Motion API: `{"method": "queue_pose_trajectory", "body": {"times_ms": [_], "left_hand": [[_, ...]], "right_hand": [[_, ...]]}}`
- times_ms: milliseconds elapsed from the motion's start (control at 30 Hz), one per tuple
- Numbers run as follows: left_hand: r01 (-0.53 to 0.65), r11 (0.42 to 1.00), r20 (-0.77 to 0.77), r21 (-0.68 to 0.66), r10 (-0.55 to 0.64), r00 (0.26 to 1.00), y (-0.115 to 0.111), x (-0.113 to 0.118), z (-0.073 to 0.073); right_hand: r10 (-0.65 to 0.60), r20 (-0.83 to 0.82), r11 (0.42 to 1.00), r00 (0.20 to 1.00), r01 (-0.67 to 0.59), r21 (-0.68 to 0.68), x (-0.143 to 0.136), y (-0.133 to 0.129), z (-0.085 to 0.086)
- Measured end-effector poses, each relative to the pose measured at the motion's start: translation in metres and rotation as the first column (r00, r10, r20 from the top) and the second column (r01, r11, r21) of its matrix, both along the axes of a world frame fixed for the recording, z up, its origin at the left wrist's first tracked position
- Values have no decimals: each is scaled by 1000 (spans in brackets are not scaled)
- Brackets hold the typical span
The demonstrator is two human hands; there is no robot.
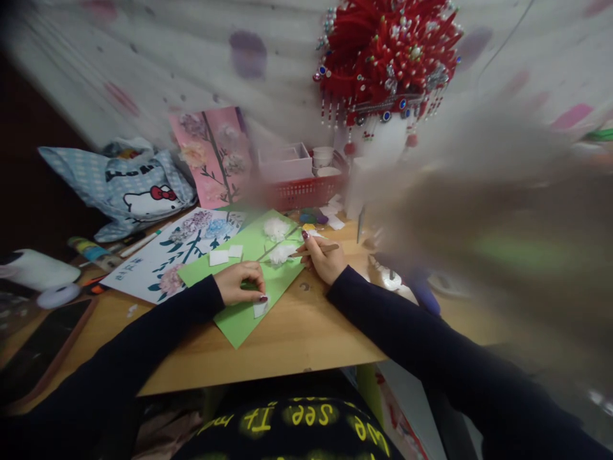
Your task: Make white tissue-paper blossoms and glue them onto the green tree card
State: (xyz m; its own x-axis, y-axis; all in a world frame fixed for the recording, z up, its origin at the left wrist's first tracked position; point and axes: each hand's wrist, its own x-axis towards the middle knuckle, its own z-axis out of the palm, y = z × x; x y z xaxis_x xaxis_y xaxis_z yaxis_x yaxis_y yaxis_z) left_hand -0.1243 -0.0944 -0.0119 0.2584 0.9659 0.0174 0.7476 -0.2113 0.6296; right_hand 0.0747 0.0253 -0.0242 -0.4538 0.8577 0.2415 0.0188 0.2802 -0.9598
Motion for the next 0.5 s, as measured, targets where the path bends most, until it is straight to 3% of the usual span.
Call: {"method": "queue_pose_trajectory", "body": {"times_ms": [133,233,367,500], "left_hand": [[-130,990,172,-48,136,976,-2,2,6],[-164,986,187,-14,163,969,-5,4,15],[-76,997,88,-20,78,993,-14,17,21],[-34,999,-145,23,37,989,-20,35,17]], "right_hand": [[-9,-119,999,993,15,52,5,-4,4],[72,-176,992,982,-54,110,6,-12,8],[221,-141,967,965,-199,158,4,-25,8],[321,-84,938,943,-305,163,4,-36,7]]}}
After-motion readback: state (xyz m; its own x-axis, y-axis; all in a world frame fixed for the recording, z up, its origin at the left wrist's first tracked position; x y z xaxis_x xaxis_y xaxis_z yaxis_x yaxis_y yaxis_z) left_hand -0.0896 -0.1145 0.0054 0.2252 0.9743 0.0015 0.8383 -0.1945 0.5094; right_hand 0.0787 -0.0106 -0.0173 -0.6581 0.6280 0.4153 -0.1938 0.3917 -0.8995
